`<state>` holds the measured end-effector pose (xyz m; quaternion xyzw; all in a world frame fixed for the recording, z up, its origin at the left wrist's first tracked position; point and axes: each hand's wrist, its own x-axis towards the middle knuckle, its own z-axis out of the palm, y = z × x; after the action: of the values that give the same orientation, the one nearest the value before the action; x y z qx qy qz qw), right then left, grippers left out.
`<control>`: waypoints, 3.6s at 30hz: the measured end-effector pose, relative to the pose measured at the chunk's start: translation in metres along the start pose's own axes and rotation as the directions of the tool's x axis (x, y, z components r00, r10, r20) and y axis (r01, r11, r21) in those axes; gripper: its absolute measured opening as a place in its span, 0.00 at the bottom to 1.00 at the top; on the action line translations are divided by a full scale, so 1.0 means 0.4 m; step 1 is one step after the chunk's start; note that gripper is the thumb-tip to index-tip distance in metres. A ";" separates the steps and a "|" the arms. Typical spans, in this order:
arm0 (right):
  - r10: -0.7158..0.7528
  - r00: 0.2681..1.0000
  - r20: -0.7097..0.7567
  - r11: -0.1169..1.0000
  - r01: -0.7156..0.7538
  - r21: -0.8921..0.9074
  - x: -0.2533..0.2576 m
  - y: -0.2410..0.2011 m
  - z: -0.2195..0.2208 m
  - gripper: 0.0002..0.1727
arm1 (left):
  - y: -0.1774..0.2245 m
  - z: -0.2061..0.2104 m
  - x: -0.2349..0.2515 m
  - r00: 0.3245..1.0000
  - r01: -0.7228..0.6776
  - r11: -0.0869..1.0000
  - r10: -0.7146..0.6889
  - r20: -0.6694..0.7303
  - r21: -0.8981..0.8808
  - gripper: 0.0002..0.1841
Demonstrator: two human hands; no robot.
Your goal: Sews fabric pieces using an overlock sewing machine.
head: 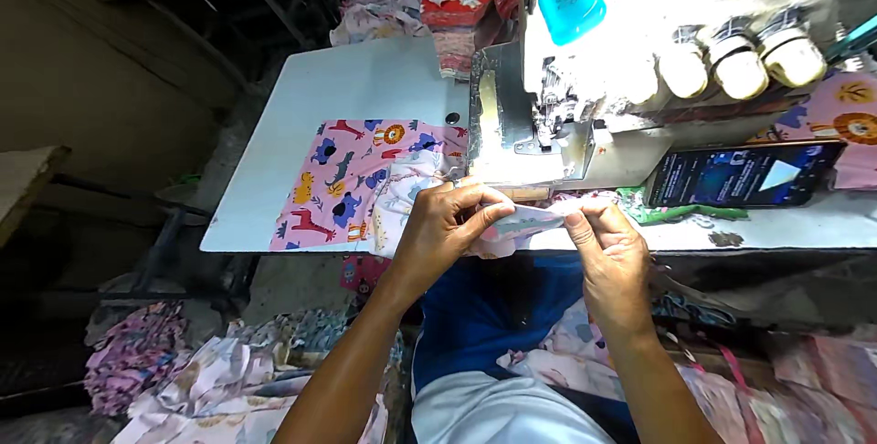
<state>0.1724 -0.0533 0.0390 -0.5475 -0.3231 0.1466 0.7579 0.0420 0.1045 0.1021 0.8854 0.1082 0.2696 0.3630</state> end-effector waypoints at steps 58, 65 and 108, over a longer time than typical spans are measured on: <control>-0.196 0.925 0.325 0.847 0.327 -0.419 0.100 -0.075 0.067 0.08 | 0.114 -0.066 0.065 0.969 -0.214 0.928 0.242 -0.055 0.305 0.11; -0.288 0.882 0.372 0.651 0.465 -0.599 0.140 -0.171 0.105 0.15 | 0.046 -0.105 0.025 0.946 -0.148 0.789 -0.064 0.319 0.596 0.28; -0.028 0.997 0.069 0.979 0.041 -0.198 0.038 -0.011 -0.006 0.17 | -0.013 0.083 0.307 0.943 0.330 0.842 -0.316 -0.106 0.427 0.24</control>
<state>0.1846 -0.0479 0.0476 -0.6099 -0.3704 0.1181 0.6906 0.1627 0.1366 0.1278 0.9089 0.3192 0.1871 0.1926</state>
